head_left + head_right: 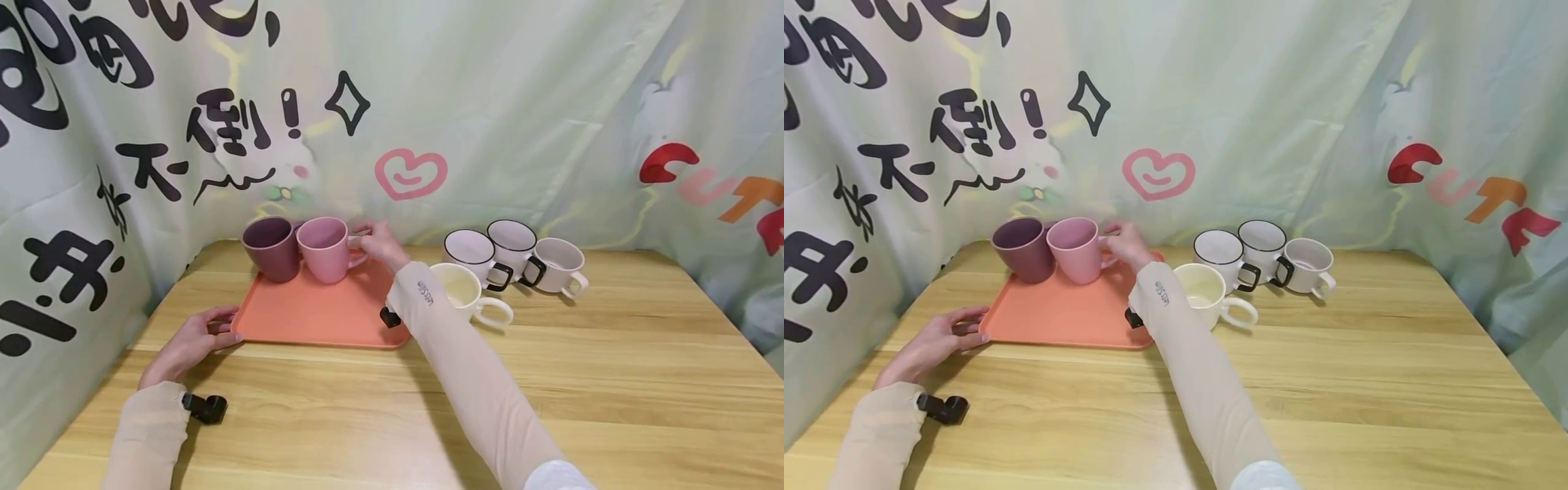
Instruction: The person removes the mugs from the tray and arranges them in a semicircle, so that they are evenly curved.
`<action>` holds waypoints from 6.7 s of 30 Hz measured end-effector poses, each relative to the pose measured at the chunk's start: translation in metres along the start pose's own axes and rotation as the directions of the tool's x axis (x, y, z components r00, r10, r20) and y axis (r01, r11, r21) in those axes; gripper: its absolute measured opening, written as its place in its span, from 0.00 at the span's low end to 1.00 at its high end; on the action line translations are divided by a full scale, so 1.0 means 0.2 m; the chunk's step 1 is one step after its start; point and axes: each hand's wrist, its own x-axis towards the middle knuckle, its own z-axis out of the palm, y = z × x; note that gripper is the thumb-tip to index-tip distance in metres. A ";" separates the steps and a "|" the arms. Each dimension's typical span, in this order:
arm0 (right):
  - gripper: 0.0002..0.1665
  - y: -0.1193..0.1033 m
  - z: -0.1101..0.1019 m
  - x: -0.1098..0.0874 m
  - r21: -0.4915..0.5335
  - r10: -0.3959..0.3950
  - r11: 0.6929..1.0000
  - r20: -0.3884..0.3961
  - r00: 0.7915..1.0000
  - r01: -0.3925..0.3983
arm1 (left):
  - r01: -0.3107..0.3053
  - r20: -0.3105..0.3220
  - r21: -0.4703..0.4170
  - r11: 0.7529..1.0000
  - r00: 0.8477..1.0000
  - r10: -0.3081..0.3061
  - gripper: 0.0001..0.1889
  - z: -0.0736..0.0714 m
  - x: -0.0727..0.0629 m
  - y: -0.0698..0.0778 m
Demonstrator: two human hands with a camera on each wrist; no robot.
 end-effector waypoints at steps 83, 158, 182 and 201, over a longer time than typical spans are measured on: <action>0.07 -0.15 -0.48 -0.39 0.123 -0.176 0.974 -0.134 0.975 0.193 | 0.004 0.003 0.004 1.000 1.000 -0.004 0.34 0.01 -0.01 0.00; 0.10 0.02 -1.19 -0.90 0.199 -0.216 0.929 -0.390 0.895 0.311 | 0.010 0.004 0.015 1.000 1.000 -0.010 0.35 0.00 0.00 -0.01; 0.10 0.09 -1.35 -1.07 0.169 -0.139 0.956 -0.460 0.877 0.241 | 0.005 0.017 0.010 1.000 1.000 -0.005 0.35 0.00 0.00 0.01; 0.12 0.19 -1.48 -1.17 0.264 -0.142 0.911 -0.516 0.845 0.315 | 0.005 0.007 0.017 1.000 1.000 -0.005 0.35 0.00 -0.01 0.01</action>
